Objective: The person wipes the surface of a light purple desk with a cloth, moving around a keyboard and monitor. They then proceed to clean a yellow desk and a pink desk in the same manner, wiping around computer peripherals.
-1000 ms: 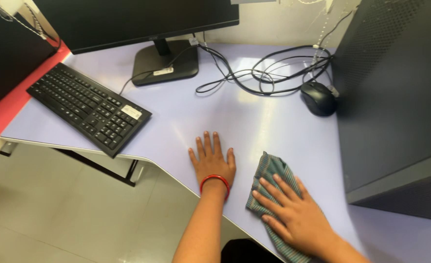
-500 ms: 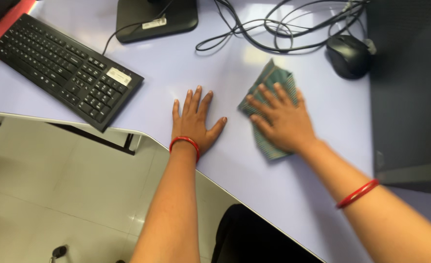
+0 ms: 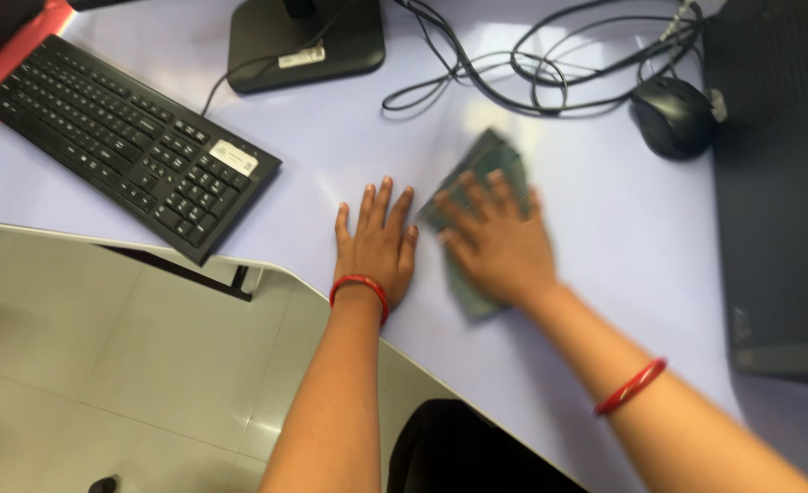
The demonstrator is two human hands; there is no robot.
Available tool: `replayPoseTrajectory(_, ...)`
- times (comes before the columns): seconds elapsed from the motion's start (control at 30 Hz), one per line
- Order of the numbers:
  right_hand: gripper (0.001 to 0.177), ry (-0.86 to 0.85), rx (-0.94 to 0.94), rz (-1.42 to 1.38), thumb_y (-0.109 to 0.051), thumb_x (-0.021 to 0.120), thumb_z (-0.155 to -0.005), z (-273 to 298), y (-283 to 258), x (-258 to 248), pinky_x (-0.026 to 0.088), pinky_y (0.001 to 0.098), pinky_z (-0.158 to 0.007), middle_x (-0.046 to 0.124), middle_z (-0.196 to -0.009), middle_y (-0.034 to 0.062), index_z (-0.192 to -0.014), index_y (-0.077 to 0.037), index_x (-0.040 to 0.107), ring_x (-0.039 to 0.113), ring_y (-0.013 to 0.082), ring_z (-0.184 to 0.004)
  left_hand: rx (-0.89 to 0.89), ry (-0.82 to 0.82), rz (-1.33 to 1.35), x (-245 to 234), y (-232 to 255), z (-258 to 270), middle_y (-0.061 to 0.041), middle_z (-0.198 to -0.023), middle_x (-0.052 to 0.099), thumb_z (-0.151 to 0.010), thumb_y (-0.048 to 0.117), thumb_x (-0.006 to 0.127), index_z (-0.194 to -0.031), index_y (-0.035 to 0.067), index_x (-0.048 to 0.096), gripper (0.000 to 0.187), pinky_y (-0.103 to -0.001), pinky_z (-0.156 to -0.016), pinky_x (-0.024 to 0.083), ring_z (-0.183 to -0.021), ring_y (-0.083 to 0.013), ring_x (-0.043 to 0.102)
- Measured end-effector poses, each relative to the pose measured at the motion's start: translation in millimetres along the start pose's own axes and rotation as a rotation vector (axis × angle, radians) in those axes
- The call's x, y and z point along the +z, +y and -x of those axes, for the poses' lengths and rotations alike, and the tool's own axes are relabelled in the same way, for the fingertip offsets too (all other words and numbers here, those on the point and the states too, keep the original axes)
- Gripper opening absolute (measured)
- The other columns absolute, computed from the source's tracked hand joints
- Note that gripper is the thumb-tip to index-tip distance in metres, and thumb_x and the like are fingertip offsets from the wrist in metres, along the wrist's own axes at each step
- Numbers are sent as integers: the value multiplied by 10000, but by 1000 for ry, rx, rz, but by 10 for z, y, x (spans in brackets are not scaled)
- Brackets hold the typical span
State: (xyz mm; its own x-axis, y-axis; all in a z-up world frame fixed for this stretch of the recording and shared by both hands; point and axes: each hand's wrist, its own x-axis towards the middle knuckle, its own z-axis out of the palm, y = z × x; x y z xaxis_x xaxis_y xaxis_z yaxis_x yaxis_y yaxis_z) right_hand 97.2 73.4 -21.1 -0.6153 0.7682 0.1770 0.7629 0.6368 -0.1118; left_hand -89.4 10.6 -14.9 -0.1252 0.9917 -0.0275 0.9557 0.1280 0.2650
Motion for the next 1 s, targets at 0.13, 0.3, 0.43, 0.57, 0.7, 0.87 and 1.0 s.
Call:
replayPoseTrajectory(0.13,556,-22,-95,-63,-535,472,-980,507,-386,-231,192,676,-1142,380,-1618,72,-1504,-349,485,305,368,-1495,4,17,-10,61,-46,-47,-40,-1689,190,-1035,305,356,-1579,252,319,548,-549,-1228,47,-1558,-232,139)
replayPoseTrajectory(0.3,545,-71,-76,-78,-548,460,-981,1029,62,-436,157,654,-1146,350,-1639,54,-1496,-371,485,273,345,-1506,-20,9,-12,48,-20,4,-21,-1694,193,-1049,338,321,-1592,261,296,548,-510,-1257,62,-1567,-217,144)
replayPoseTrajectory(0.43,540,-54,116,-15,-541,440,-995,1186,507,-543,152,659,-1144,344,-1646,51,-1513,-393,469,256,335,-1515,-32,-11,-77,31,10,-24,-20,-1697,158,-1047,364,276,-1608,270,245,570,-514,-1246,62,-1559,-225,117)
replayPoseTrajectory(0.57,544,-50,126,40,-548,432,-989,1274,522,-505,154,662,-1135,349,-1640,45,-1512,-405,462,259,338,-1514,-215,-8,-88,172,216,-9,5,-1705,115,-1031,368,250,-1617,300,193,592,-562,-1239,37,-1564,-251,77)
replayPoseTrajectory(0.7,547,-26,-138,0,-558,426,-980,1553,328,-548,155,648,-1147,360,-1623,44,-1500,-396,470,267,331,-1501,-356,-6,-118,266,530,76,-43,-1705,81,-1030,432,244,-1628,234,153,637,-601,-1219,5,-1559,-332,33)
replayPoseTrajectory(0.87,527,-88,-180,-57,-561,424,-980,1750,661,-724,155,617,-1160,365,-1611,24,-1483,-413,477,260,307,-1501,-411,-2,-112,336,981,405,-49,-1716,78,-1032,468,234,-1634,211,151,660,-594,-1228,9,-1563,-360,37)
replayPoseTrajectory(1.0,532,-47,-207,-9,-554,429,-988,1832,863,-775,157,617,-1165,366,-1617,46,-1494,-395,477,264,326,-1497,-443,14,-124,385,1314,648,-40,-1703,84,-1027,490,231,-1623,217,153,660,-584,-1225,10,-1556,-347,41)
